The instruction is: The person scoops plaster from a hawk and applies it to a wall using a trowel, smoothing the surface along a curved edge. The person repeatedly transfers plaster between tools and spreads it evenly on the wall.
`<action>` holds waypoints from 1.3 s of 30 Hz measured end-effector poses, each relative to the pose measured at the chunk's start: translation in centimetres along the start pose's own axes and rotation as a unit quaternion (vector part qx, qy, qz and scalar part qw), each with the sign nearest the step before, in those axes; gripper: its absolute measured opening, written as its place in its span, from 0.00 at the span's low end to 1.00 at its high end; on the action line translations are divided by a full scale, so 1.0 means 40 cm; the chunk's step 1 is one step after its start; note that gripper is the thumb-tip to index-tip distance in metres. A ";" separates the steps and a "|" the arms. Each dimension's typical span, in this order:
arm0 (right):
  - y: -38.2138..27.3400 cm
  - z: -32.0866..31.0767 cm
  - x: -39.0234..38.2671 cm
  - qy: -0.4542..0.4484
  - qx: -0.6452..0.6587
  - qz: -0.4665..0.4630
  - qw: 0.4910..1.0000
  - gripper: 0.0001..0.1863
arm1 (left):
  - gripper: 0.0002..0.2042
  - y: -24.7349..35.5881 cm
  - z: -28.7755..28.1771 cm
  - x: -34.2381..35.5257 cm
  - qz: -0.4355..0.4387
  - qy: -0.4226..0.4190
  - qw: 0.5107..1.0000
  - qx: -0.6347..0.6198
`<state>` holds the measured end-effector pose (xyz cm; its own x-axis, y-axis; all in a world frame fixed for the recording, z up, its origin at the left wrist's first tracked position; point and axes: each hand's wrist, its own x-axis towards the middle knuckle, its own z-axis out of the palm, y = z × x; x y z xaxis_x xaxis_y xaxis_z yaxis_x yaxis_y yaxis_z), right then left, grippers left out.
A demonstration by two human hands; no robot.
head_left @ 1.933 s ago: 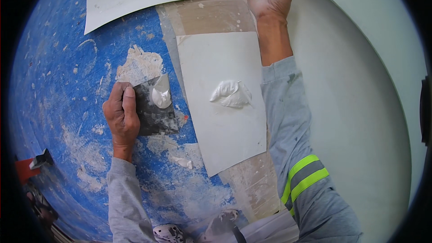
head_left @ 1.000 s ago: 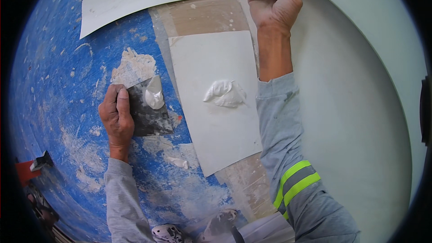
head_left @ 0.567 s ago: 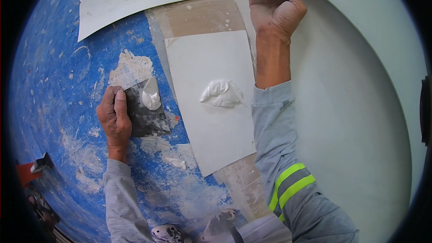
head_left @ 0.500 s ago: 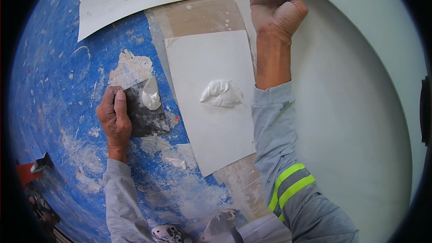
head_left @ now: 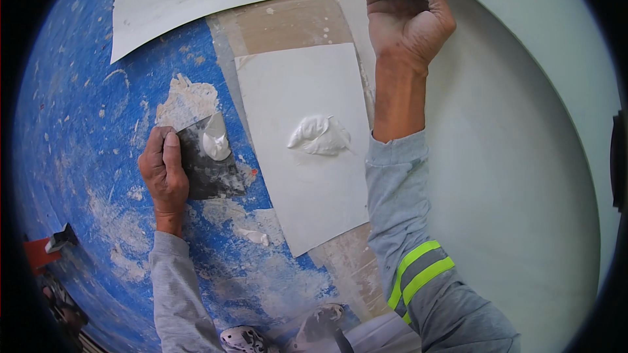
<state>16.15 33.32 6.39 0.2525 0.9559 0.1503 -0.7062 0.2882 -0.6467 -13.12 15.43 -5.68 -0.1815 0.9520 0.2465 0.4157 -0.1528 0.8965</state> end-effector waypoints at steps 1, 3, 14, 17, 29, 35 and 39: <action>-0.001 0.007 -0.005 0.005 -0.018 -0.008 1.000 0.15 | 0.10 0.001 -0.001 0.000 -0.002 0.000 1.000 -0.002; -0.004 0.021 -0.018 0.015 -0.053 -0.026 0.998 0.18 | 0.10 0.002 -0.003 0.000 -0.005 -0.001 1.000 -0.008; -0.040 0.034 -0.042 0.028 -0.024 -0.025 0.999 0.22 | 0.10 0.002 -0.004 -0.004 -0.013 0.000 1.000 -0.010; -0.052 0.031 -0.046 0.018 -0.028 -0.027 0.999 0.23 | 0.10 0.001 -0.003 -0.004 -0.012 0.001 1.000 -0.012; -0.108 0.008 -0.072 0.016 0.011 0.008 1.000 0.16 | 0.10 0.004 -0.004 -0.002 -0.010 0.004 1.000 -0.018; -0.132 0.041 -0.101 0.044 0.005 0.004 0.999 0.20 | 0.10 -0.002 -0.005 -0.005 -0.013 0.006 0.999 -0.033; -0.147 0.072 -0.121 0.076 0.001 -0.002 0.997 0.22 | 0.09 0.004 -0.005 0.000 -0.007 0.005 1.000 -0.029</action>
<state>17.16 27.17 11.62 0.3518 0.9353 0.0382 -0.7057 0.2919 -0.6456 -13.23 15.34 -5.47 -0.1967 0.9512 0.2379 0.3603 -0.1555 0.9198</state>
